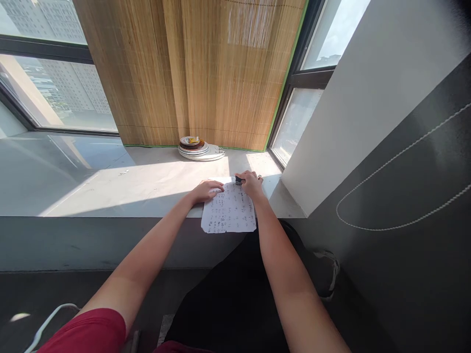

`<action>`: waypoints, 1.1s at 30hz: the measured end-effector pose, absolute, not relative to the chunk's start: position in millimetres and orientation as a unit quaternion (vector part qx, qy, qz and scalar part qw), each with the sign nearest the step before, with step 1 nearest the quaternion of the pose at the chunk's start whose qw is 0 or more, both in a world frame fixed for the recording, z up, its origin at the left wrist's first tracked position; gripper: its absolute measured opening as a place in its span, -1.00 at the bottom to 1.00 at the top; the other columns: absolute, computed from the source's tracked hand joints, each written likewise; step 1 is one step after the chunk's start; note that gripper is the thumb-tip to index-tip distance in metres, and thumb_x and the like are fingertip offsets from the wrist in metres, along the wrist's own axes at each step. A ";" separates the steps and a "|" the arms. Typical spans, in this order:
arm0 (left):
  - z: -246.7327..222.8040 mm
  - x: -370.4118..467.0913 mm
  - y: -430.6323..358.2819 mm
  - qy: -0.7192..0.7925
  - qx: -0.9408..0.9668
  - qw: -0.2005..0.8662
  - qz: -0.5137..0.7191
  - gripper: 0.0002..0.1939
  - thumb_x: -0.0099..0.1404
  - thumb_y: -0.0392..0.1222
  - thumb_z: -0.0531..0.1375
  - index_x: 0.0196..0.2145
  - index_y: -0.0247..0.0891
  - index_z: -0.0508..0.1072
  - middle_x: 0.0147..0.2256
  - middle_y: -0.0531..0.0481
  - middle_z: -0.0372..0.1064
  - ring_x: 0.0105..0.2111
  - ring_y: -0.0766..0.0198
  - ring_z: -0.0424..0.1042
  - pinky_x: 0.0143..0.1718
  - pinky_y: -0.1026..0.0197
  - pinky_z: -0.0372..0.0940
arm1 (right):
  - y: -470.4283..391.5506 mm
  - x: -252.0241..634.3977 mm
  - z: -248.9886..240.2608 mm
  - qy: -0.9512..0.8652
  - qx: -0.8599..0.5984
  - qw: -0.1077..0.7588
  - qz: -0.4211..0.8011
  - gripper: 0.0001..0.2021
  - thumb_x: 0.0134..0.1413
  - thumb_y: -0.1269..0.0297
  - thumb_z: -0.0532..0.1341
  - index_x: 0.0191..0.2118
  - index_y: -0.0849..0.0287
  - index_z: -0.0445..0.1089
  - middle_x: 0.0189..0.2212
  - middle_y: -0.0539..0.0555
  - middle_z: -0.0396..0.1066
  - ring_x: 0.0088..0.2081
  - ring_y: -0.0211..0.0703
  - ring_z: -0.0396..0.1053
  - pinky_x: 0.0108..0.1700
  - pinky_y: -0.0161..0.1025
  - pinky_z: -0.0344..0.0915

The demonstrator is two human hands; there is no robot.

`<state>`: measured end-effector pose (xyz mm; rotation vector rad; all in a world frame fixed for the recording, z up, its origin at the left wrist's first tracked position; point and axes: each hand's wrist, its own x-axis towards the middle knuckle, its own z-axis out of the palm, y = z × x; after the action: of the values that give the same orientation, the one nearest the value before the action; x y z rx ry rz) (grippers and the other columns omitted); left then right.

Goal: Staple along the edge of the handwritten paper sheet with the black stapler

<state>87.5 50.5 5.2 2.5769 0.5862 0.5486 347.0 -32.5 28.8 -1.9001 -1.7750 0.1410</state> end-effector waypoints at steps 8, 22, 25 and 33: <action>3.5 88.1 52.3 0.209 0.934 0.207 0.202 -0.55 0.23 -0.36 0.15 -0.02 -0.09 0.68 0.22 -0.01 0.53 0.25 0.01 0.47 0.38 -0.10 0.27 | -38.2 340.7 35.7 -0.658 -0.708 0.253 0.041 -0.47 0.42 0.49 0.05 0.26 -0.16 0.55 0.10 0.15 0.49 0.19 0.15 0.29 0.34 0.30 0.02; 7.2 87.5 48.7 0.220 0.926 0.221 0.212 -0.58 0.17 -0.35 0.14 -0.10 -0.12 0.67 0.20 -0.03 0.55 0.24 -0.01 0.48 0.39 -0.13 0.26 | -29.7 347.0 26.1 -0.668 -0.698 0.253 0.046 -0.43 0.37 0.53 0.03 0.24 -0.17 0.54 0.08 0.13 0.48 0.19 0.14 0.26 0.39 0.36 -0.10; 6.9 87.4 49.0 0.219 0.927 0.218 0.213 -0.57 0.15 -0.36 0.14 -0.11 -0.12 0.67 0.19 -0.02 0.55 0.23 0.00 0.49 0.38 -0.11 0.27 | -29.0 347.9 25.0 -0.669 -0.697 0.253 0.046 -0.45 0.38 0.53 0.04 0.24 -0.17 0.54 0.10 0.12 0.48 0.21 0.13 0.25 0.42 0.40 -0.19; 8.6 88.2 47.5 0.220 0.928 0.216 0.210 -0.58 0.16 -0.37 0.13 -0.12 -0.11 0.67 0.19 -0.02 0.56 0.24 0.00 0.48 0.38 -0.13 0.26 | -32.5 345.1 28.9 -0.668 -0.696 0.256 0.054 -0.39 0.33 0.60 0.02 0.22 -0.16 0.55 0.11 0.12 0.47 0.23 0.11 0.26 0.41 0.41 -0.14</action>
<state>88.2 47.5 8.6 2.5711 0.6101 0.5810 345.1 -32.5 28.9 -1.8904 -1.8144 0.1462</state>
